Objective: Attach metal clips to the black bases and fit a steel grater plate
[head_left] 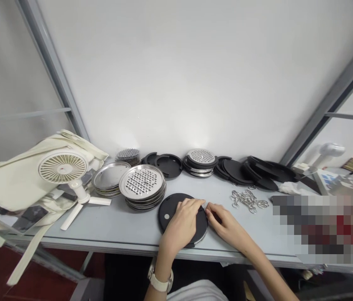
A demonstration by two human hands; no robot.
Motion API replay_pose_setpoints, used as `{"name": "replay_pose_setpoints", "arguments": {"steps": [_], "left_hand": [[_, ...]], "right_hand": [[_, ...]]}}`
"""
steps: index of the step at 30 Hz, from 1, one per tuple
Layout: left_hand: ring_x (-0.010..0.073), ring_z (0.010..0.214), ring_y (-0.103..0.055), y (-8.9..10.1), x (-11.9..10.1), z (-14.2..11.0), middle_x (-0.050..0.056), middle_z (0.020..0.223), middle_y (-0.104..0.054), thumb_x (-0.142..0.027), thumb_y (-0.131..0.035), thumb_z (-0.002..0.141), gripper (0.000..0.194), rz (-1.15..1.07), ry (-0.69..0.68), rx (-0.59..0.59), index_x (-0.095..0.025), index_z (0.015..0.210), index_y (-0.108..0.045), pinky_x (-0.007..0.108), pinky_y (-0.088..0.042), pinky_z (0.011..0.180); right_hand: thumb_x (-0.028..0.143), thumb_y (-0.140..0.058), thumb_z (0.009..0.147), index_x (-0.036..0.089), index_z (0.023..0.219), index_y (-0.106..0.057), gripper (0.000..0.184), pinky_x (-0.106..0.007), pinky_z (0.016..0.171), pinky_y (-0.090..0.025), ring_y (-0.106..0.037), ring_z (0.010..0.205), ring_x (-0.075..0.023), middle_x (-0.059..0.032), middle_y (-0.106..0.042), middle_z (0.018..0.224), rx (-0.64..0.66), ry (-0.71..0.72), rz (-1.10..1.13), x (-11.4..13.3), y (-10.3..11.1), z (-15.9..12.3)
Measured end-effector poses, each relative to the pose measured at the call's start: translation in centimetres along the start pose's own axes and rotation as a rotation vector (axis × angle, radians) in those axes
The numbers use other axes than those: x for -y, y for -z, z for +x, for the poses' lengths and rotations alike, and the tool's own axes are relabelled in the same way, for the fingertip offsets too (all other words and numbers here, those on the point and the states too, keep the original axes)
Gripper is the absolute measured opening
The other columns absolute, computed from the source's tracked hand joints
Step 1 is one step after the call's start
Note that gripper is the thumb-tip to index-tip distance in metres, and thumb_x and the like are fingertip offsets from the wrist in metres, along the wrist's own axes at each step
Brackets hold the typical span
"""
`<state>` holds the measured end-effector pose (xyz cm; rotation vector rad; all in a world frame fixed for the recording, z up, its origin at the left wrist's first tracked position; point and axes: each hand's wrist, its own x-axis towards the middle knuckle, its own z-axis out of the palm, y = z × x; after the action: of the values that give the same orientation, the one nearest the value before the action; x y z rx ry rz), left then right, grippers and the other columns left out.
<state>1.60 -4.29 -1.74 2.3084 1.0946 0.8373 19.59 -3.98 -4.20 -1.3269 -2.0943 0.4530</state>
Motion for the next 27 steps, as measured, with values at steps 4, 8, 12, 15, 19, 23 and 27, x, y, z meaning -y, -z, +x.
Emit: {"name": "replay_pose_setpoints", "arguments": {"steps": [4,8,12,15,19,23,27], "left_hand": [[0.0165,0.119,-0.045,-0.13,0.06,-0.02,0.0,0.128,-0.055,-0.008,-0.029,0.092,0.048,-0.012,0.004,-0.004,-0.03,0.133,-0.043,0.039,-0.033,0.105],[0.016,0.119,-0.045,-0.14,0.06,-0.03,0.0,0.128,-0.055,-0.008,-0.029,0.092,0.047,-0.019,0.001,-0.01,-0.028,0.131,-0.045,0.038,-0.032,0.105],[0.0162,0.117,-0.046,-0.06,-0.02,-0.04,0.001,0.126,-0.056,-0.008,-0.029,0.091,0.046,-0.016,0.0,-0.016,-0.027,0.13,-0.046,0.038,-0.033,0.105],[0.0164,0.117,-0.046,-0.03,-0.07,-0.02,0.001,0.125,-0.056,-0.008,-0.029,0.092,0.046,-0.011,0.001,-0.014,-0.028,0.13,-0.046,0.038,-0.033,0.105],[0.0166,0.118,-0.046,-0.05,-0.07,0.01,0.001,0.126,-0.056,-0.008,-0.029,0.092,0.046,-0.009,0.004,-0.013,-0.027,0.131,-0.045,0.039,-0.034,0.105],[0.0163,0.117,-0.046,-0.08,-0.03,0.02,0.0,0.124,-0.056,-0.008,-0.03,0.093,0.048,-0.002,0.0,-0.016,-0.029,0.133,-0.044,0.038,-0.034,0.104],[0.0168,0.115,-0.046,-0.12,0.09,0.03,0.0,0.124,-0.056,-0.008,-0.03,0.093,0.047,0.0,-0.008,-0.024,-0.029,0.132,-0.044,0.038,-0.035,0.103]], "right_hand": [[0.029,-0.035,0.096,0.021,0.074,-0.044,0.025,-0.031,0.069,-0.041,-0.051,0.069,-0.0181,0.0003,-0.053,0.068,0.0,0.006,0.003,-0.03,0.0,-0.01],[0.03,-0.034,0.097,0.021,0.075,-0.045,0.026,-0.031,0.069,-0.041,-0.052,0.069,-0.018,-0.0001,-0.054,0.069,-0.014,0.003,0.015,-0.06,-0.08,0.01],[0.031,-0.032,0.098,0.021,0.075,-0.045,0.028,-0.031,0.068,-0.041,-0.052,0.068,-0.0178,-0.0003,-0.054,0.07,-0.022,-0.01,0.032,0.07,-0.05,0.04],[0.032,-0.032,0.098,0.021,0.075,-0.044,0.029,-0.03,0.066,-0.041,-0.052,0.067,-0.0178,-0.0003,-0.054,0.069,-0.038,-0.02,0.051,0.24,0.01,0.07],[0.032,-0.032,0.098,0.022,0.074,-0.043,0.029,-0.028,0.061,-0.041,-0.051,0.064,-0.0171,-0.0005,-0.054,0.069,-0.06,-0.033,0.077,0.37,0.06,0.09],[0.033,-0.031,0.098,0.022,0.073,-0.042,0.029,-0.027,0.06,-0.04,-0.049,0.061,-0.0157,0.0011,-0.051,0.066,-0.077,-0.046,0.091,0.35,0.19,0.1],[0.033,-0.031,0.098,0.022,0.072,-0.041,0.03,-0.026,0.059,-0.039,-0.047,0.06,-0.0152,0.002,-0.049,0.065,-0.061,-0.05,0.085,0.25,0.28,0.15]]}}
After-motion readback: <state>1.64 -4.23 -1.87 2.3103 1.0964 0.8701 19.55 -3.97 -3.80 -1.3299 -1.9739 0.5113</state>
